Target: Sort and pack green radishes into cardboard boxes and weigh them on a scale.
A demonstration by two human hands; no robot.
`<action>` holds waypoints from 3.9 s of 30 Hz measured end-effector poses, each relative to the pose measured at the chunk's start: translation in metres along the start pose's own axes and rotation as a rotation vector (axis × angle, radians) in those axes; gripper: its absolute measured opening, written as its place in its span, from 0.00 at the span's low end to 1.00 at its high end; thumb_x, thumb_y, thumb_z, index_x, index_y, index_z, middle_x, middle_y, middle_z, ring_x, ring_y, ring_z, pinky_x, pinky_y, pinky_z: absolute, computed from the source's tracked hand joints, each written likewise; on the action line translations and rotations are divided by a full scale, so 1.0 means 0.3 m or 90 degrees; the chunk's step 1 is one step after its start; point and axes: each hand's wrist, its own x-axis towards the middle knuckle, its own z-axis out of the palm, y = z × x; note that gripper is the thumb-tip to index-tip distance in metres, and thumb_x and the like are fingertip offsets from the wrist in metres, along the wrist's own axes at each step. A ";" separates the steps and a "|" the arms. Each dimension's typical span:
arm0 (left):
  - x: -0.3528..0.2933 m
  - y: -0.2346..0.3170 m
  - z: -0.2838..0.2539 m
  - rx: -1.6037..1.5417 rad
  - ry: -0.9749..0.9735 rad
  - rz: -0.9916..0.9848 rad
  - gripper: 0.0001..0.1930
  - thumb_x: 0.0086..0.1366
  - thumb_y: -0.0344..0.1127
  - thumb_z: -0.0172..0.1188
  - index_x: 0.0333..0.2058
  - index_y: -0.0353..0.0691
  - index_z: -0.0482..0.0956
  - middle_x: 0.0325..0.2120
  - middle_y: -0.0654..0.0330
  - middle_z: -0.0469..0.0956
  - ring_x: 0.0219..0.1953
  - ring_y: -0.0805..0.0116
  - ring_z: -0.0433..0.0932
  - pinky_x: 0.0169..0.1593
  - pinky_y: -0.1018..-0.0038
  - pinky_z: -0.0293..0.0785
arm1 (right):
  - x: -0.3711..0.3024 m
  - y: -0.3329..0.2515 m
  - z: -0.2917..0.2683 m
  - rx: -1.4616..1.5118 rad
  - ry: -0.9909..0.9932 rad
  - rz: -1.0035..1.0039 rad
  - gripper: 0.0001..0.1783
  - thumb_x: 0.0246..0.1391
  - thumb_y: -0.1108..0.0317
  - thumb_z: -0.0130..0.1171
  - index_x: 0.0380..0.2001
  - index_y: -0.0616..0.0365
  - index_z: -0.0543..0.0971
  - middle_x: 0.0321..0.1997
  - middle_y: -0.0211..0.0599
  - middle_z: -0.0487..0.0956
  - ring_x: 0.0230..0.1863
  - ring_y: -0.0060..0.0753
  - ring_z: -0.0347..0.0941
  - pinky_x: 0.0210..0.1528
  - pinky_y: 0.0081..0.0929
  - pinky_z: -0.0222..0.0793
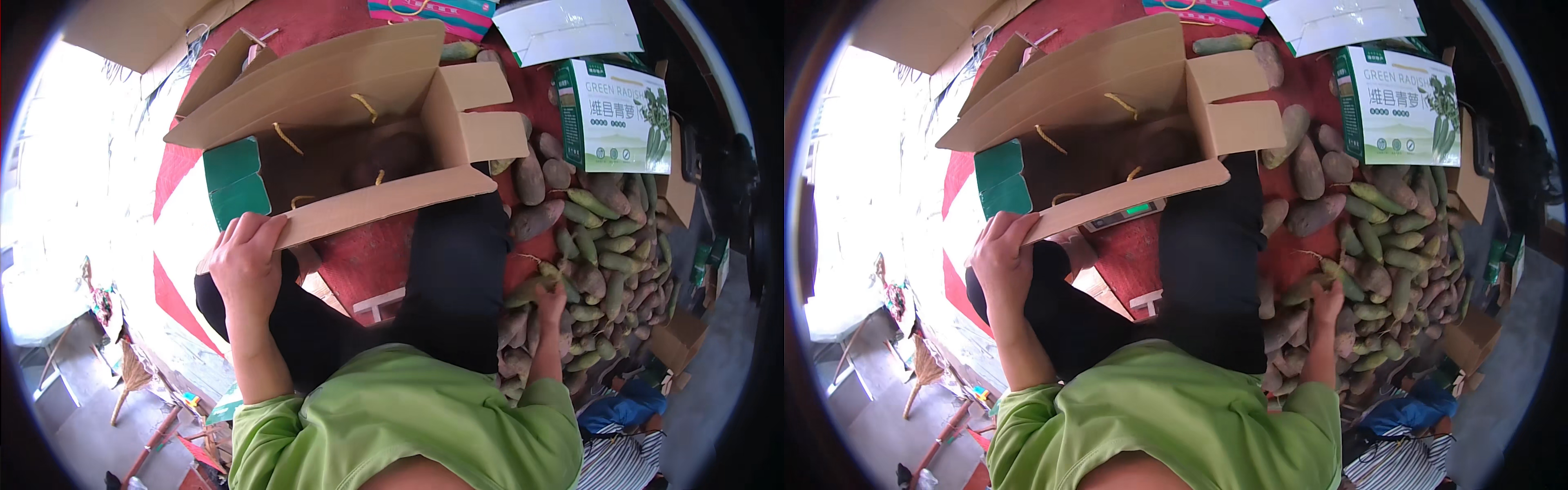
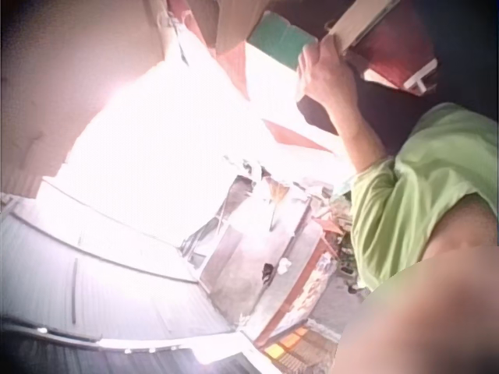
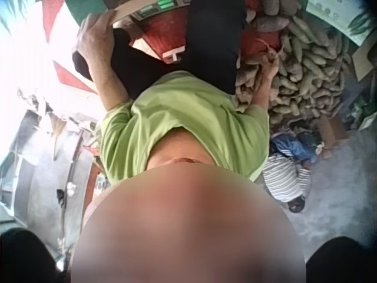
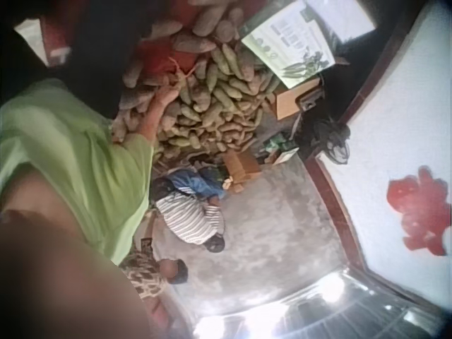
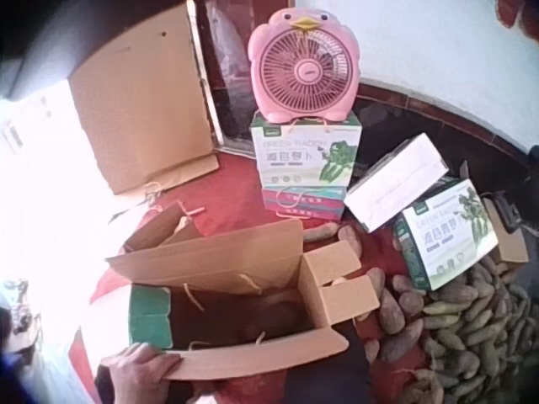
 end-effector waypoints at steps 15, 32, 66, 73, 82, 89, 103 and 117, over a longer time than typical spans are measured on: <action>0.006 -0.015 0.004 0.001 0.008 0.015 0.08 0.46 0.28 0.58 0.26 0.47 0.79 0.24 0.67 0.71 0.32 0.67 0.74 0.36 0.70 0.71 | -0.080 -1.659 -0.148 0.207 -0.131 -0.541 0.25 0.46 0.79 0.56 0.51 0.67 0.69 0.52 0.44 0.73 0.53 0.35 0.69 0.58 0.31 0.64; 0.003 -0.027 -0.009 -0.012 -0.048 0.001 0.09 0.48 0.28 0.59 0.30 0.48 0.80 0.25 0.64 0.71 0.33 0.64 0.75 0.36 0.67 0.72 | 0.026 -1.749 0.848 -0.126 -0.703 -0.148 0.17 0.53 0.67 0.59 0.44 0.65 0.75 0.40 0.46 0.76 0.44 0.40 0.74 0.43 0.35 0.76; -0.005 -0.011 0.046 -0.081 -0.005 0.049 0.06 0.57 0.22 0.59 0.35 0.35 0.80 0.30 0.56 0.77 0.33 0.59 0.77 0.38 0.69 0.71 | -0.313 0.162 0.073 -0.259 0.000 0.417 0.35 0.39 0.55 0.68 0.49 0.65 0.73 0.46 0.49 0.77 0.46 0.45 0.75 0.45 0.33 0.72; -0.002 0.020 0.022 -0.101 -0.026 0.009 0.12 0.51 0.19 0.57 0.35 0.36 0.80 0.30 0.55 0.77 0.33 0.58 0.77 0.38 0.70 0.72 | -0.348 0.400 0.155 -0.148 -0.018 0.474 0.43 0.35 0.48 0.72 0.52 0.63 0.72 0.47 0.43 0.76 0.46 0.45 0.74 0.36 0.46 0.73; -0.005 0.021 0.009 -0.035 -0.038 -0.033 0.14 0.46 0.23 0.58 0.33 0.46 0.81 0.27 0.63 0.74 0.34 0.61 0.76 0.37 0.68 0.72 | -0.318 0.215 0.164 -0.130 -0.002 0.591 0.40 0.27 0.65 0.73 0.49 0.67 0.72 0.48 0.48 0.76 0.51 0.44 0.73 0.54 0.36 0.67; 0.001 0.007 0.001 -0.014 -0.015 -0.016 0.11 0.46 0.27 0.60 0.31 0.46 0.80 0.25 0.66 0.72 0.31 0.65 0.75 0.36 0.68 0.71 | -0.300 0.073 0.158 -0.248 -0.078 0.253 0.53 0.24 0.68 0.76 0.59 0.63 0.61 0.52 0.48 0.73 0.55 0.43 0.69 0.56 0.33 0.64; 0.004 -0.006 0.005 -0.005 0.016 0.028 0.07 0.46 0.30 0.58 0.27 0.45 0.78 0.23 0.66 0.69 0.31 0.68 0.74 0.34 0.71 0.71 | -0.035 -1.121 -0.203 0.139 0.033 -0.314 0.46 0.34 0.78 0.71 0.59 0.61 0.59 0.56 0.39 0.66 0.58 0.35 0.63 0.62 0.32 0.56; -0.010 -0.027 -0.011 -0.007 -0.031 0.017 0.09 0.46 0.29 0.59 0.30 0.47 0.79 0.25 0.66 0.71 0.32 0.65 0.75 0.35 0.69 0.71 | -0.034 -1.782 0.487 -0.150 -0.480 -0.767 0.33 0.33 0.77 0.67 0.46 0.55 0.68 0.43 0.40 0.75 0.46 0.45 0.73 0.49 0.36 0.69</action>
